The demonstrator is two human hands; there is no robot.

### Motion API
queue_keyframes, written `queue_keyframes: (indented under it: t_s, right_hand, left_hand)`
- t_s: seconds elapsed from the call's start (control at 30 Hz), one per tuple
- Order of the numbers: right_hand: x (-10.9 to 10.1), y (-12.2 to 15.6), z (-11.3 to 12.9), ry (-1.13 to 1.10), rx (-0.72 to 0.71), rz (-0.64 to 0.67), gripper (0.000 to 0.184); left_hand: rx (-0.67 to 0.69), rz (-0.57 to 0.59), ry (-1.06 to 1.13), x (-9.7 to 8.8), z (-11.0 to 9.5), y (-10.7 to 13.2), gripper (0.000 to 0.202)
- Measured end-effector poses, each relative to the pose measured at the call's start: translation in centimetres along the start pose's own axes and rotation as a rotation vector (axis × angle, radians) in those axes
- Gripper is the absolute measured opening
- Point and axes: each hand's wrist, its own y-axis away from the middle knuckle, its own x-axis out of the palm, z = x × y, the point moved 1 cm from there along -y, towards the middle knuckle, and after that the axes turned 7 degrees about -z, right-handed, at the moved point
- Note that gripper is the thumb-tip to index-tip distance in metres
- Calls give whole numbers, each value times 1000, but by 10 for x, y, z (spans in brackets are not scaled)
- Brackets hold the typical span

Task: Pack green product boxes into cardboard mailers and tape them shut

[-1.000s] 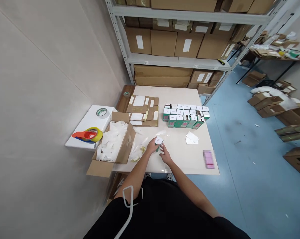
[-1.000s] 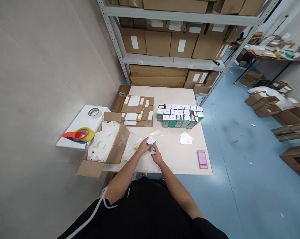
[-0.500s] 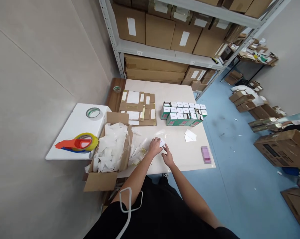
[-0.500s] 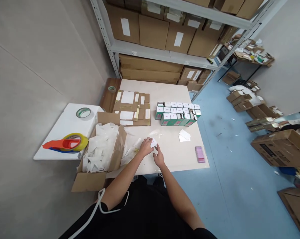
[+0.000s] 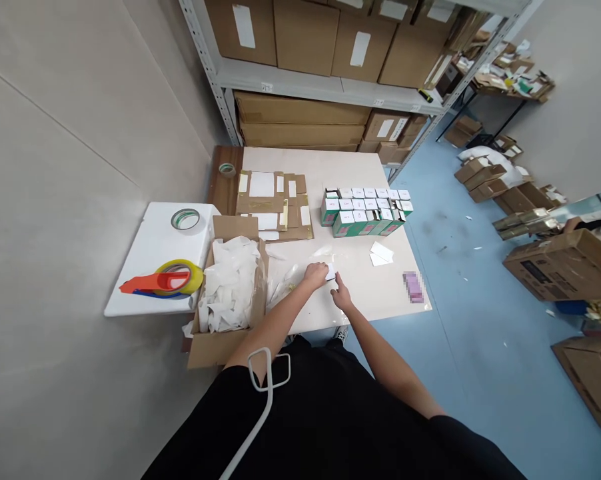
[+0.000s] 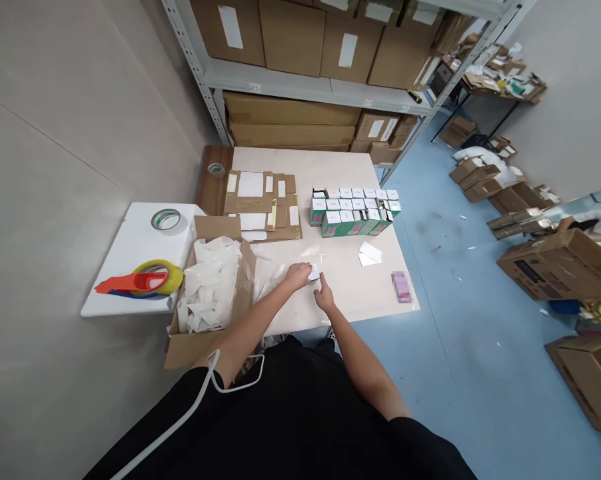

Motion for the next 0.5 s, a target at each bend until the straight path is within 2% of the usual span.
queue_keyframes:
  t_s: [0.13,0.23,0.37,0.43,0.5]
  right_hand:
    - [-11,-4,6,-16,-6,67,102]
    - [-16,-6,11,-17,1,103,102]
    - [-20,-4,13,-12,21,115,98]
    - [-21,-3,13,-30,10,103,97]
    - [-23,-1,12,-50,-7,101,95]
  left_hand:
    - [-26,8,-7,5,-9,-7,66]
    - [-41,21,88,7,-3,-12,70]
    - [-134,-21,436,6,28,-17,57]
    - [-247,-100,684,9,44,-18,54]
    - [-414,-210,884,17,55,-18,56]
